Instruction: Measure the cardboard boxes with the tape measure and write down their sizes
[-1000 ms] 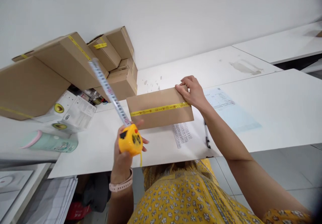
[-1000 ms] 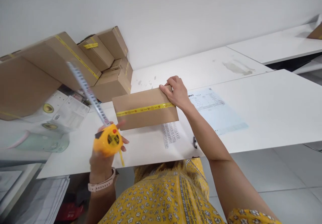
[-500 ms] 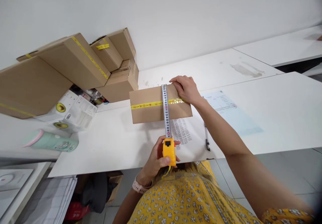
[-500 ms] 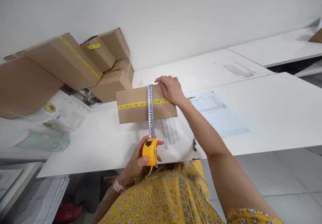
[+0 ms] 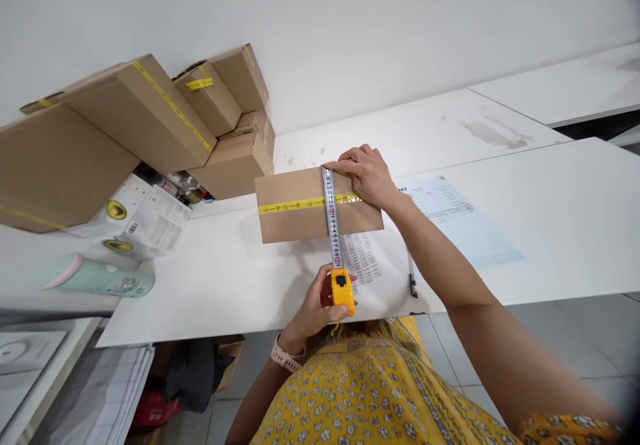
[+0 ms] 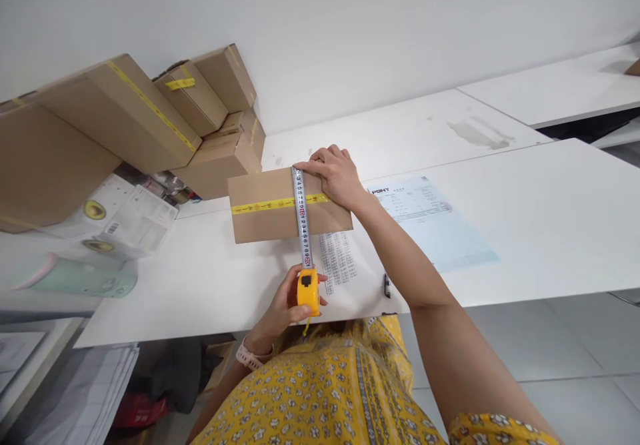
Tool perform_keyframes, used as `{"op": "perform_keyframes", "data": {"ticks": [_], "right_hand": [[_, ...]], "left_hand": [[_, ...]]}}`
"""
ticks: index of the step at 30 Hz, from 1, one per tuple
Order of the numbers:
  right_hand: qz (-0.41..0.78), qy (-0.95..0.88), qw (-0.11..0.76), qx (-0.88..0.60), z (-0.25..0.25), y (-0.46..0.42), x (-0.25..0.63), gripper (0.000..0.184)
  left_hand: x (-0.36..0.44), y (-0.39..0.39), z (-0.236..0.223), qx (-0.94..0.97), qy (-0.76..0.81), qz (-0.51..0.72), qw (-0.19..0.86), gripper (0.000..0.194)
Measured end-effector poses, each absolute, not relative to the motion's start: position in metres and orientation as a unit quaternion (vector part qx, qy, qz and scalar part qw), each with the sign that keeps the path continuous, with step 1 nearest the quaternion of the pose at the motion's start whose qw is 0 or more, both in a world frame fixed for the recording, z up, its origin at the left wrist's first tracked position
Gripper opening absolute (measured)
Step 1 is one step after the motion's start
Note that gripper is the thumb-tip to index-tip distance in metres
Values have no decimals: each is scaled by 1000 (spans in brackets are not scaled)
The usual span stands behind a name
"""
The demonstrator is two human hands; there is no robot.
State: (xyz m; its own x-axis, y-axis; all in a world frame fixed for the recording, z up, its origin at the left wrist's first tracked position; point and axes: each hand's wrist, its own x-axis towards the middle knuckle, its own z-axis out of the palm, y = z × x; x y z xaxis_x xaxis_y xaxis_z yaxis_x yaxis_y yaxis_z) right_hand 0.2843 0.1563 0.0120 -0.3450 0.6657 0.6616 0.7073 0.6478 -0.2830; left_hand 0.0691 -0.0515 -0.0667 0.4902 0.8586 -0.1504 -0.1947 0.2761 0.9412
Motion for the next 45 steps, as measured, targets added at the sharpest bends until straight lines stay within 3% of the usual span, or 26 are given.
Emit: {"op": "perform_keyframes", "data": {"ticks": [9, 14, 20, 27, 30, 36, 38, 41, 45], "right_hand": [[-27, -816, 397, -419, 9, 157, 285, 50], [-29, -797, 409, -442, 13, 148, 282, 47], [-68, -793, 397, -457, -4, 81, 280, 36], [-46, -806, 388, -446, -55, -1, 274, 28], [46, -772, 442, -455, -43, -6, 282, 31], [232, -599, 679, -356, 6, -2, 313, 54], [231, -585, 699, -341, 16, -8, 319, 44], [190, -590, 690, -373, 18, -26, 319, 14], [151, -621, 669, -379, -4, -54, 301, 17]], "left_hand": [[66, -50, -69, 464, 333, 367, 734, 76], [54, -61, -60, 529, 336, 358, 692, 78], [29, -81, -48, 564, 408, 397, 599, 79], [19, -90, -45, 561, 442, 402, 573, 76], [24, -88, -41, 601, 443, 343, 570, 79], [38, -85, -40, 756, 455, 156, 443, 83], [41, -86, -44, 791, 435, 122, 414, 78], [41, -89, -54, 806, 412, 112, 409, 75], [41, -93, -72, 770, 420, 182, 443, 92]]}}
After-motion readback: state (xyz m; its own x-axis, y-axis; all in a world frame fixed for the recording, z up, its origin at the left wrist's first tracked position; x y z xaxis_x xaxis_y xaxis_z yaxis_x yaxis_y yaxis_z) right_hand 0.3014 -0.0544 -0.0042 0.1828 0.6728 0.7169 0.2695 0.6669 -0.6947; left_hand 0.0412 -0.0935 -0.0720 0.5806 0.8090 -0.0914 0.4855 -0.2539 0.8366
